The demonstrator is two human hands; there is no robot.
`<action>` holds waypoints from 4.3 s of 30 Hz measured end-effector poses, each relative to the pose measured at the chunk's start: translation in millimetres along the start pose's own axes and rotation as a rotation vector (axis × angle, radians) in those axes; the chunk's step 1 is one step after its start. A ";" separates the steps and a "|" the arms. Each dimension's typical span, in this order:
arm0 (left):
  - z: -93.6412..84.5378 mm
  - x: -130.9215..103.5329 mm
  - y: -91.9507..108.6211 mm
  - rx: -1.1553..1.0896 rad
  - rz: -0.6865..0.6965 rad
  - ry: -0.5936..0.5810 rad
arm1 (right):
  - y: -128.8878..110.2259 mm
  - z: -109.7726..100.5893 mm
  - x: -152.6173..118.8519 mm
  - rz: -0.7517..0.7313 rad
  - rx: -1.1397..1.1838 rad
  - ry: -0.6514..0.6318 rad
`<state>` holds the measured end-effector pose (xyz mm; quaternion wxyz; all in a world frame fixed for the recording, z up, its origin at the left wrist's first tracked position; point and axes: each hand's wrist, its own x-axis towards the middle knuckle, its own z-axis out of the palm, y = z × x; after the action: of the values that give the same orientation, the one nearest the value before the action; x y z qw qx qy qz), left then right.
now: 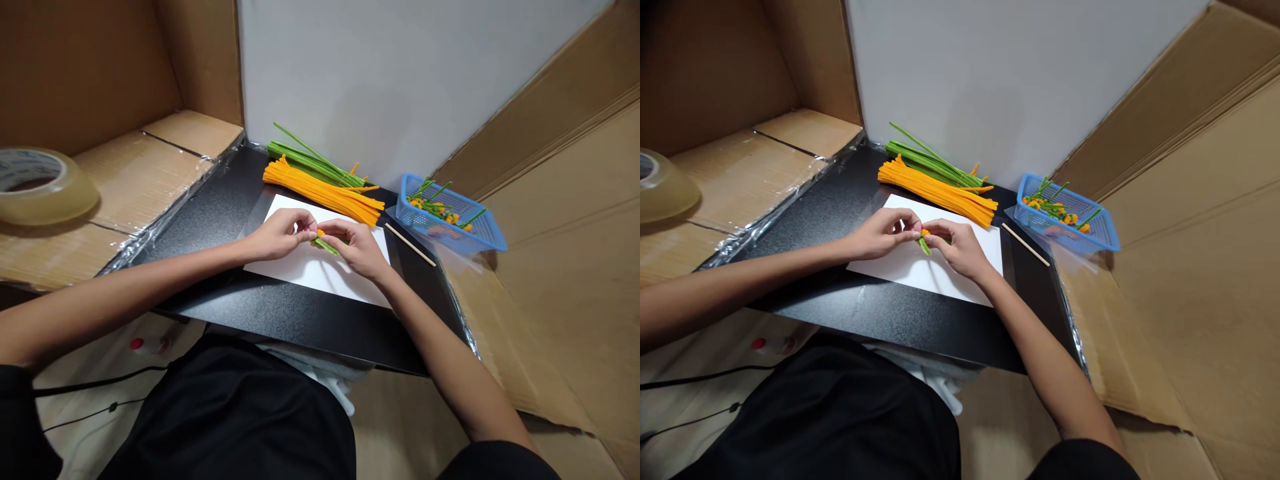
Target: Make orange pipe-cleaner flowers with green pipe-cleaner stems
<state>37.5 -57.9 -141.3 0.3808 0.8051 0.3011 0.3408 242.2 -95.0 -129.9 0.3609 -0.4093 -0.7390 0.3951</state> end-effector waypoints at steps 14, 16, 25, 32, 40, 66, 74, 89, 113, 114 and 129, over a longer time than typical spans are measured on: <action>-18.1 3.7 4.3 0.137 0.338 -0.134 | -3.1 -3.3 -0.3 0.134 0.245 -0.118; -17.3 3.1 3.5 0.138 0.324 -0.101 | -2.9 -3.6 -0.8 0.113 0.218 -0.106; -6.5 -0.4 7.9 0.023 0.066 0.111 | -6.3 4.8 -4.1 -0.062 -0.046 0.245; -2.4 0.8 8.3 -0.166 -0.060 0.105 | -11.6 12.1 -8.4 -0.145 -0.150 0.348; 0.6 0.1 9.3 -0.227 -0.074 0.197 | -11.5 15.3 -9.9 -0.195 -0.181 0.365; 16.8 -9.5 6.4 -0.098 0.111 0.274 | -17.6 14.3 -4.2 -0.013 -0.333 0.329; 18.3 -12.9 2.3 0.065 0.245 0.283 | -9.2 15.4 -2.3 0.271 0.171 0.234; 15.3 -7.5 -0.1 -0.189 0.046 0.334 | -4.1 8.1 -1.3 0.134 -0.078 0.222; 11.7 1.6 -2.6 -0.895 -0.307 0.198 | -7.2 0.0 -6.7 -0.312 -0.683 0.239; 11.7 1.5 -3.2 -0.890 -0.297 0.192 | -7.0 -0.2 -6.7 -0.320 -0.695 0.242; 7.6 1.1 -4.7 -0.678 -0.259 0.097 | -7.7 -1.4 -9.2 -0.500 -1.076 0.383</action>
<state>43.0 -57.7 -148.4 0.6513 0.5711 0.2882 0.4081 244.6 -105.5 -124.4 0.3118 -0.4119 -0.8302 -0.2096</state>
